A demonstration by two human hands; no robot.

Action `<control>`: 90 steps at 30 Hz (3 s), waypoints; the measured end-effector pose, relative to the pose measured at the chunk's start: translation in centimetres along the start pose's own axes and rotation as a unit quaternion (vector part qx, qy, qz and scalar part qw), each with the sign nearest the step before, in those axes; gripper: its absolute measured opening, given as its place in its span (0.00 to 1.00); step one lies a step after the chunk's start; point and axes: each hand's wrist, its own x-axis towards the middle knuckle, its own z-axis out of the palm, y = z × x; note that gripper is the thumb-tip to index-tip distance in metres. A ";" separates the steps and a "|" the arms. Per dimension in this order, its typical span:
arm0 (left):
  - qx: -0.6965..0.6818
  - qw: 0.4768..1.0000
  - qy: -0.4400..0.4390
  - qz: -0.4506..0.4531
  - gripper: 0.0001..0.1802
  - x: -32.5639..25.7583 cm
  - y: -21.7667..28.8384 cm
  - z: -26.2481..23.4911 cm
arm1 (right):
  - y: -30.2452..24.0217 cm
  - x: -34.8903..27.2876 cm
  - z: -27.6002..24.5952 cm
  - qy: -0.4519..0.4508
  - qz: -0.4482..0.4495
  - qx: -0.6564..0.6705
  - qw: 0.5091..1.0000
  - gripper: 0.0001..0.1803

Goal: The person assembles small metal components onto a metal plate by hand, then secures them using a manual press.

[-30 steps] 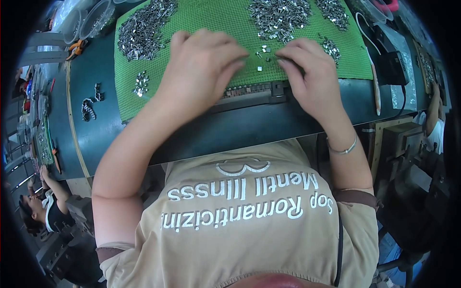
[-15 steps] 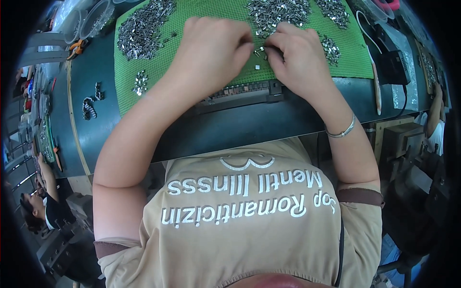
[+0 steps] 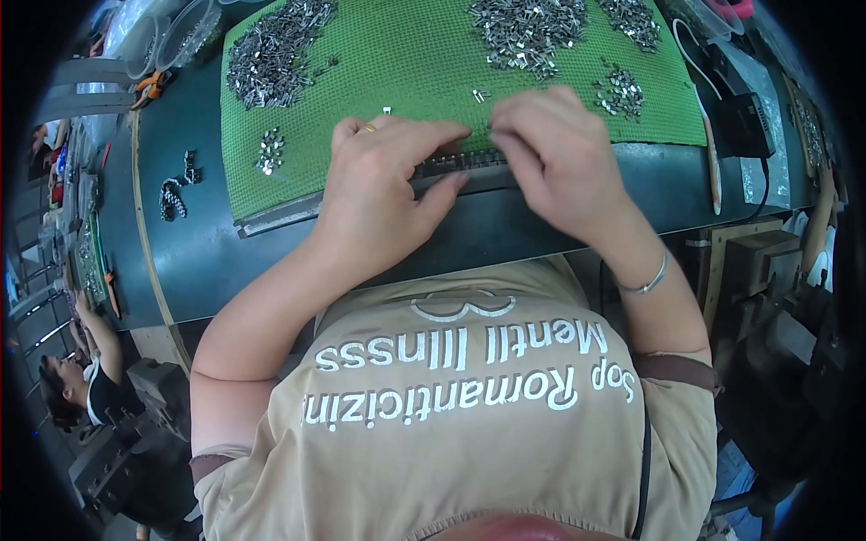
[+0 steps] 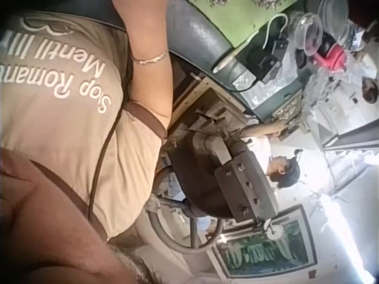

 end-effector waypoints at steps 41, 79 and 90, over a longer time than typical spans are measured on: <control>0.050 0.997 0.023 0.046 0.16 -0.5 -1.3 -2.0 | -1.0 -0.7 -0.4 -0.066 0.055 0.007 0.996 0.02; -0.019 0.998 0.052 -0.013 0.22 -2.7 -2.1 -1.4 | 5.2 4.4 -0.8 -0.129 -0.043 -0.215 0.967 0.05; 0.029 0.998 0.036 0.045 0.18 -2.9 -2.2 -1.4 | 4.5 1.4 -2.4 -0.097 0.015 -0.143 0.985 0.05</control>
